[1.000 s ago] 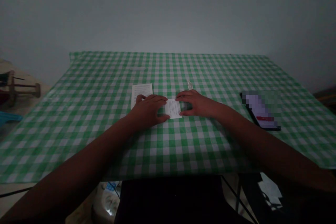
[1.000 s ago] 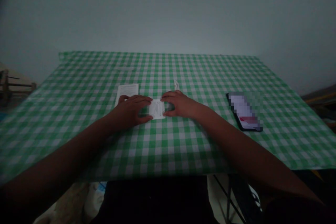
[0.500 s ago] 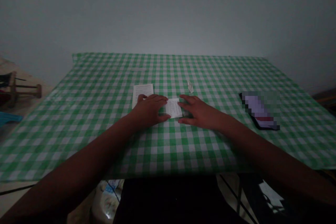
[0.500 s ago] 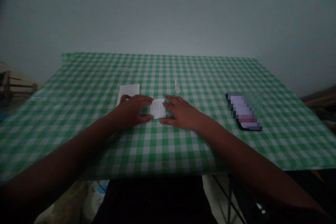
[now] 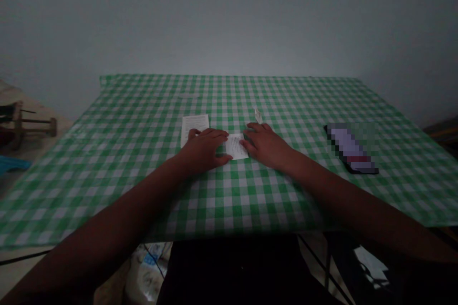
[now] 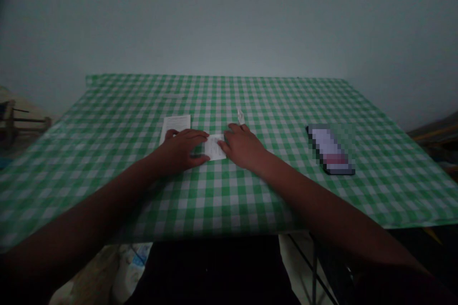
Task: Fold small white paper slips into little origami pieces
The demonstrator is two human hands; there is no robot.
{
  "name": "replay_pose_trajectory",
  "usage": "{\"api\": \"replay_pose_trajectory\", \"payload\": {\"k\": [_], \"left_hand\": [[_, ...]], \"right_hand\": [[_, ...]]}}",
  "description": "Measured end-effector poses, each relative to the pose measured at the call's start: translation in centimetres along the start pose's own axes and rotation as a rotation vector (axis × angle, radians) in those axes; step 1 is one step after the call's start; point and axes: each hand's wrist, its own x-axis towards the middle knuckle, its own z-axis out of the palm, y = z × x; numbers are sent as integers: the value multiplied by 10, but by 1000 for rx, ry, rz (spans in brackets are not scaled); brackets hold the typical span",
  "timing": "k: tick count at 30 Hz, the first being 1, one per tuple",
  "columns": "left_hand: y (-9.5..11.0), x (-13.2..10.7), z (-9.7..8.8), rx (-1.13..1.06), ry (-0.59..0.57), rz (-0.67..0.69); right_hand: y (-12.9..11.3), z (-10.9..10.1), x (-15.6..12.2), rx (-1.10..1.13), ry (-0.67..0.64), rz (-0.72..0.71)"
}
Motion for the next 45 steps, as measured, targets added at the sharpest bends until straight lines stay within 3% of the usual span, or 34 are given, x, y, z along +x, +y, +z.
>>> {"api": "replay_pose_trajectory", "payload": {"k": [7, 18, 21, 25, 28, 30, 33, 35, 38, 45], "left_hand": [[-1, -1, 3, 2, 32, 30], [-3, 0, 4, -17, 122, 74], [-4, 0, 2, -41, 206, 61], [-1, -5, -7, -103, 400, 56], [1, -10, -10, -144, 497, 98], [0, -10, -9, -183, 446, 187], [-6, -6, -2, -252, 274, 363], [-9, -2, 4, -261, 150, 407], [-11, 2, 11, -232, 57, 416], [-4, 4, 9, -150, 24, 343]], "right_hand": [[-12, 9, -9, 131, 126, 102], [-24, 14, -4, 718, 224, 350], [-24, 10, -7, 704, 316, 284], [-21, -1, -13, 393, 453, 62], [-21, -6, -17, 228, 390, -75], [-21, -5, -19, 153, 279, -156], [-22, 3, -22, 123, 138, -285], [-22, 7, -22, 149, 91, -337], [-19, 7, -23, 190, 38, -366], [6, -20, -20, 327, -90, -305]]}}
